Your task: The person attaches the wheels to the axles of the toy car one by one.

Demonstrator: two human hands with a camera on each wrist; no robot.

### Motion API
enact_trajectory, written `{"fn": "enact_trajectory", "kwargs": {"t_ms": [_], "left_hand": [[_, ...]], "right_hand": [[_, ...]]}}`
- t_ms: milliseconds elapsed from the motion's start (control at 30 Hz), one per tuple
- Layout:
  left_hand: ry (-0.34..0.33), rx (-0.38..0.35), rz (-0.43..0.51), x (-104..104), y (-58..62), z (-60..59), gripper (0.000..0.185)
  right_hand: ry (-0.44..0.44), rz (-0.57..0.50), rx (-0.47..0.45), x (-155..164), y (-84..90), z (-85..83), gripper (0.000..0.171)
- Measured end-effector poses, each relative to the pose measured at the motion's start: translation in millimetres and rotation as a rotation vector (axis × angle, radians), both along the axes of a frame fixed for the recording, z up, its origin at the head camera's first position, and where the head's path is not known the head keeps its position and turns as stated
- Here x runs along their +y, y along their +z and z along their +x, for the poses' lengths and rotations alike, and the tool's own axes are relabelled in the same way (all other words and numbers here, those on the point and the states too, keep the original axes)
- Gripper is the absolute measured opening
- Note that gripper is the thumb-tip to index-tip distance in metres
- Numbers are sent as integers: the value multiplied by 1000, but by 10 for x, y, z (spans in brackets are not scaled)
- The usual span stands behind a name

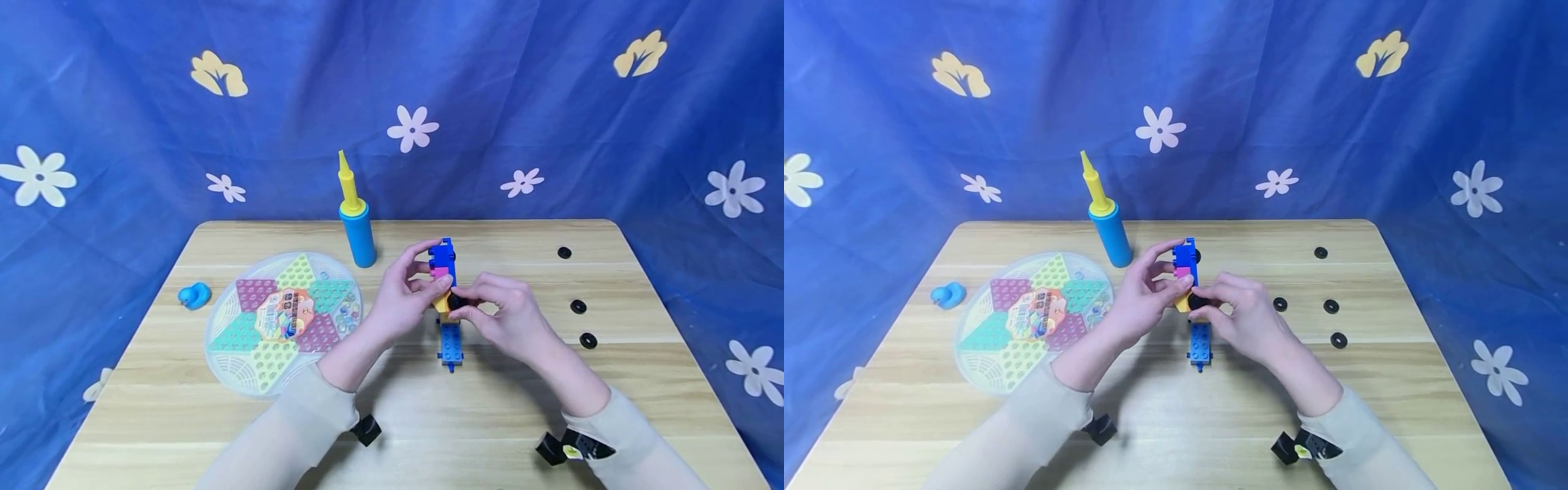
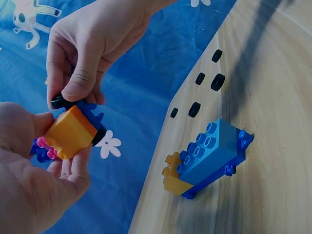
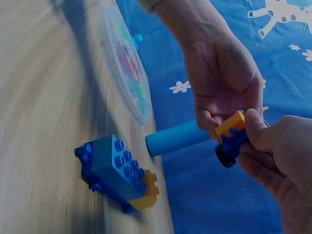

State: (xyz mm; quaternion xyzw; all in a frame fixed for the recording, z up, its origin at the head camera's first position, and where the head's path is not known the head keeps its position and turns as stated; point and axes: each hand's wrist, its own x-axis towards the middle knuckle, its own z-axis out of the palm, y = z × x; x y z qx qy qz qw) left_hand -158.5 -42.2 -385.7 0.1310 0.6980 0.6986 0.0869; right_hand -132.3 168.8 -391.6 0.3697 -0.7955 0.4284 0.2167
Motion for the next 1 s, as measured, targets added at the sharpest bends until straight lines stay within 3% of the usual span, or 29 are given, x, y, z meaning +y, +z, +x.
{"fn": "enact_trajectory", "kwargs": {"t_ms": [233, 367, 633, 800, 1000], "left_hand": [[48, 124, -50, 44, 12, 28, 59], [66, 153, -55, 68, 20, 37, 58], [58, 124, -28, 50, 36, 15, 59], [22, 103, -21, 17, 30, 1, 58], [-3, 76, -11, 7, 34, 3, 58]], "right_hand": [[-36, 2, 14, -21, -5, 22, 36], [-67, -21, 19, -46, -5, 25, 31], [-72, -124, -8, -46, -57, 8, 32], [-4, -91, -33, -1, -73, 11, 41], [-8, -86, -36, 5, -68, 23, 40]]}}
